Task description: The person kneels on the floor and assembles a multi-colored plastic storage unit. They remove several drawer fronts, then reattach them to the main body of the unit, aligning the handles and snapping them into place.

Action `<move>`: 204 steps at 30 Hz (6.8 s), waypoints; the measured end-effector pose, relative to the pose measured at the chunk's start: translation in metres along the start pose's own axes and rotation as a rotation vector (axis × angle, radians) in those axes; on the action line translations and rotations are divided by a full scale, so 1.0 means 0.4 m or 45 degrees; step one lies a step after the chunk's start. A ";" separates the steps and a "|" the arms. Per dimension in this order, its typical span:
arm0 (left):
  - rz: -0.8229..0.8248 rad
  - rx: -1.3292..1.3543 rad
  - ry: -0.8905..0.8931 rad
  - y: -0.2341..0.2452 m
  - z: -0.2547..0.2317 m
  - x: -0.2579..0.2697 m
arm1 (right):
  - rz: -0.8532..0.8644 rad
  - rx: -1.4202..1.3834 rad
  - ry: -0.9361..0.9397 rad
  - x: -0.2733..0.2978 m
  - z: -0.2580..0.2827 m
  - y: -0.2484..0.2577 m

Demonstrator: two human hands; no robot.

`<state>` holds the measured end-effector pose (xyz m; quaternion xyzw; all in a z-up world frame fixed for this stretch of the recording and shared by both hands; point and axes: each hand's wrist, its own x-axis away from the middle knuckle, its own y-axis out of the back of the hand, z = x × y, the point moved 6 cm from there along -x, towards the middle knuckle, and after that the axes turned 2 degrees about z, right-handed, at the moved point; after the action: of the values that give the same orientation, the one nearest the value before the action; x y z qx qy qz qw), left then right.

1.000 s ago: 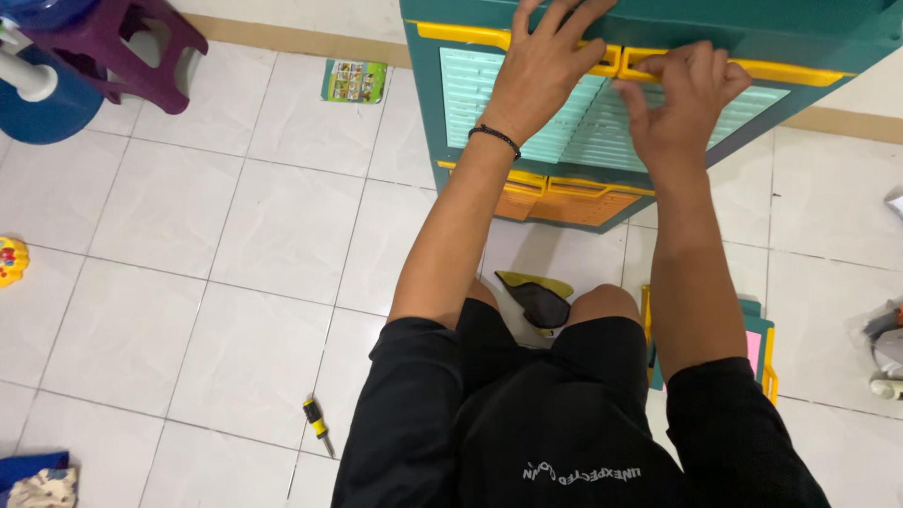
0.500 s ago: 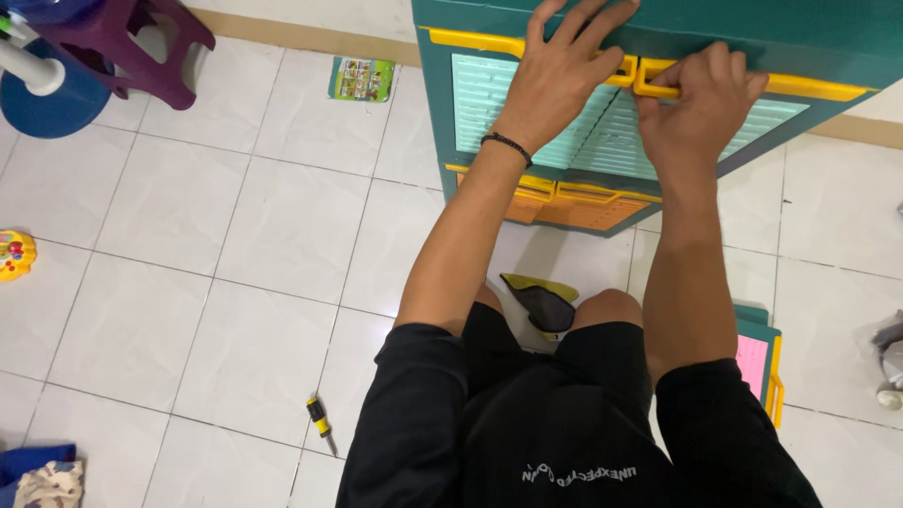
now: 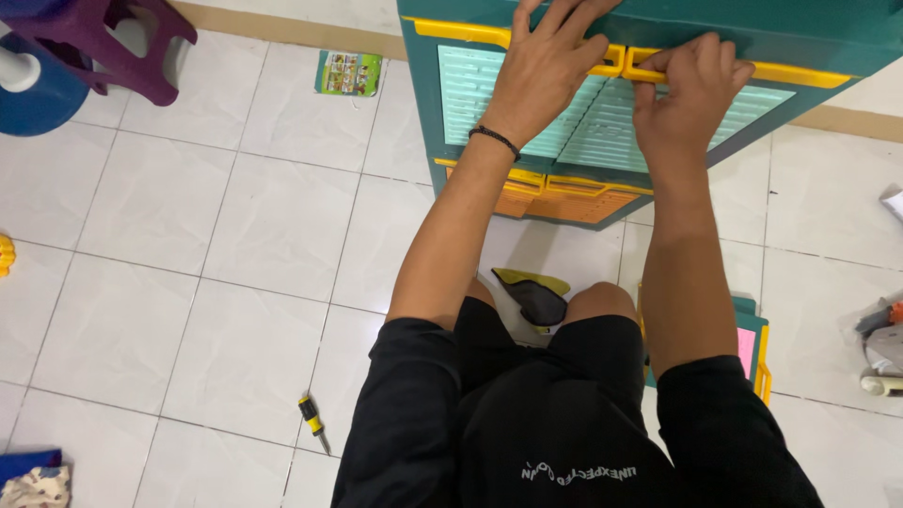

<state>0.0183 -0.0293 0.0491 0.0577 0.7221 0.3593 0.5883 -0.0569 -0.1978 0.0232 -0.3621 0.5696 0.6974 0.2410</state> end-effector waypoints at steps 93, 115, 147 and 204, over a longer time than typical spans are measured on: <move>0.487 0.747 1.377 -0.334 -0.236 0.953 | -0.569 -1.045 -3.022 1.674 -0.272 0.156; 0.613 1.280 1.337 -0.413 -0.362 0.840 | -0.934 -1.755 -1.941 1.499 -0.254 0.265; -0.119 1.273 1.024 0.084 -0.194 0.570 | -0.373 -1.170 -0.723 0.338 0.033 0.283; -0.374 0.372 0.481 0.336 0.308 0.172 | -0.392 -1.252 0.003 -0.403 0.150 0.154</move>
<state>0.0616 0.1599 0.0662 -0.0316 0.8637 0.1667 0.4745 -0.0166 -0.1419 0.1923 -0.5128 0.1148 0.8389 0.1415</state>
